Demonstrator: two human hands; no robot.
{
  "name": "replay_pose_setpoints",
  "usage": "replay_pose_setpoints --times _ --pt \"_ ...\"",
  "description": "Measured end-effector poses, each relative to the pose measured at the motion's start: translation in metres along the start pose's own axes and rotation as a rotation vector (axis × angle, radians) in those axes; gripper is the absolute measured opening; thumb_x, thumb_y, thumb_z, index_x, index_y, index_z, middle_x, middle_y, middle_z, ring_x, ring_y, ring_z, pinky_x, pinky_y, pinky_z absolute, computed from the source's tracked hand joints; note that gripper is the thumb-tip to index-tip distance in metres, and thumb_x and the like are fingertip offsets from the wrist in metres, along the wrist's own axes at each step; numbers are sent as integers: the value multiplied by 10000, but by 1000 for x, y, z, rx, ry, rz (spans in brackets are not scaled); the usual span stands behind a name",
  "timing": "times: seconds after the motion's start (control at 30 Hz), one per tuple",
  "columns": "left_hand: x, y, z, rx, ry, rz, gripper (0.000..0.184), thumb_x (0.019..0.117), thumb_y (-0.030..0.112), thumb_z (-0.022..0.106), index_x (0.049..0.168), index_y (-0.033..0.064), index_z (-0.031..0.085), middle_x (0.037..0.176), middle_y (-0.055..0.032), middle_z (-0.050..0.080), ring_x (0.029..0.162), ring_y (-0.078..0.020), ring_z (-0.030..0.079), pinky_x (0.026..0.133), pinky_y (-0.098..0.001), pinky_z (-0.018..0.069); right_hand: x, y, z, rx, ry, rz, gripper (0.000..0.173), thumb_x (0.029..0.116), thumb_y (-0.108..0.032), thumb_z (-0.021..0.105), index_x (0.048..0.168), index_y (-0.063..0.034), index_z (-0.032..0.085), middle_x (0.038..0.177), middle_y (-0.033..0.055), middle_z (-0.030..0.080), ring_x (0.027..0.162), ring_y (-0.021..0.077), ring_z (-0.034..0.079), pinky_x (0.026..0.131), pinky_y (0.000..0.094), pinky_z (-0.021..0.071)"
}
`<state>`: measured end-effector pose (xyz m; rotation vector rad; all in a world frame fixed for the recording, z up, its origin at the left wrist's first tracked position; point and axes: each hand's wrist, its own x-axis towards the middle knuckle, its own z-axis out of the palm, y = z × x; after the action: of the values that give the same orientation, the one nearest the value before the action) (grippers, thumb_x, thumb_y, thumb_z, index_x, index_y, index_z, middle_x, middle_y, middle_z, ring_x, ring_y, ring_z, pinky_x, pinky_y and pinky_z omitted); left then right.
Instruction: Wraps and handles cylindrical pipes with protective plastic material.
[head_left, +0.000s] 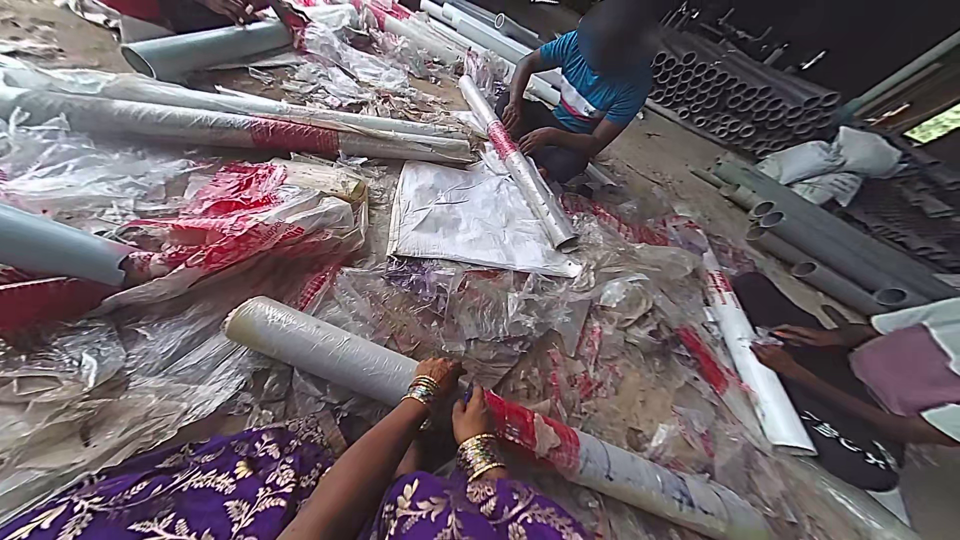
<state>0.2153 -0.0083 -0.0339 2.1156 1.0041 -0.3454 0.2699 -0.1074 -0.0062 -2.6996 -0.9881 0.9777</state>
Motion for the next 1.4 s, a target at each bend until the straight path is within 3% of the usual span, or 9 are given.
replay_pose_setpoints --times 0.2,0.33,0.47,0.77,0.97,1.1,1.23,1.33,1.4 --pt "3 1 -3 -47 7 -39 451 1111 374 415 1315 44 646 1349 -242 646 1313 -439 578 1066 -644 435 27 0 -12 52 -53 23 451 1062 -162 511 1476 16 496 1379 269 615 1297 387 599 1105 535 441" --pt "7 0 -8 -107 10 -70 437 1106 350 435 1303 24 649 1368 -244 631 1329 -438 563 1058 -649 440 13 6 -9 167 -54 -11 436 1052 -159 541 1447 26 524 1223 275 674 1075 379 687 972 533 518" --pt "9 -3 -9 -162 21 -75 413 1097 325 459 1284 14 656 1358 -251 633 1321 -446 565 1052 -651 443 20 3 -6 126 -53 -5 418 1064 -144 521 1450 18 527 1178 267 689 1030 370 689 946 523 518" --pt "16 -9 -16 -362 65 -209 443 1069 370 519 1270 3 666 1393 -255 605 1351 -425 547 1069 -635 445 36 -4 -29 208 -151 35 315 1055 -78 529 1335 42 607 924 145 636 665 145 521 645 313 460" --pt "26 -13 -22 -473 45 -303 466 1056 385 553 1305 4 649 1411 -247 594 1362 -391 545 1100 -595 436 54 -23 -33 3 -209 44 256 1076 -111 498 1119 67 677 979 154 649 826 193 583 820 373 475" --pt "28 -16 -28 -549 48 -367 479 1027 372 613 1325 -3 635 1431 -245 579 1375 -375 535 1122 -575 425 64 -11 -52 187 -302 116 205 1073 -103 487 1105 16 650 784 15 496 620 90 423 610 257 389" --pt "30 -18 -32 -593 44 -423 490 1007 354 642 1341 -4 618 1441 -237 574 1381 -360 532 1129 -556 424 64 12 -69 672 -315 220 202 1056 -82 409 1107 -27 596 519 -78 324 370 28 263 359 196 219" --pt "36 -25 -28 -698 52 -331 471 1039 368 600 1338 5 632 1395 -222 615 1325 -326 582 1127 -530 432 55 16 -61 616 67 95 315 1054 -56 479 1344 30 567 643 -1 466 442 57 404 410 210 340" --pt "31 -31 -29 -1074 176 -286 421 1115 311 474 1315 -34 610 1215 -173 685 1033 -201 695 961 -367 542 56 23 -44 313 230 -19 447 1062 -100 521 1496 -2 479 1029 198 689 804 260 651 746 412 529"
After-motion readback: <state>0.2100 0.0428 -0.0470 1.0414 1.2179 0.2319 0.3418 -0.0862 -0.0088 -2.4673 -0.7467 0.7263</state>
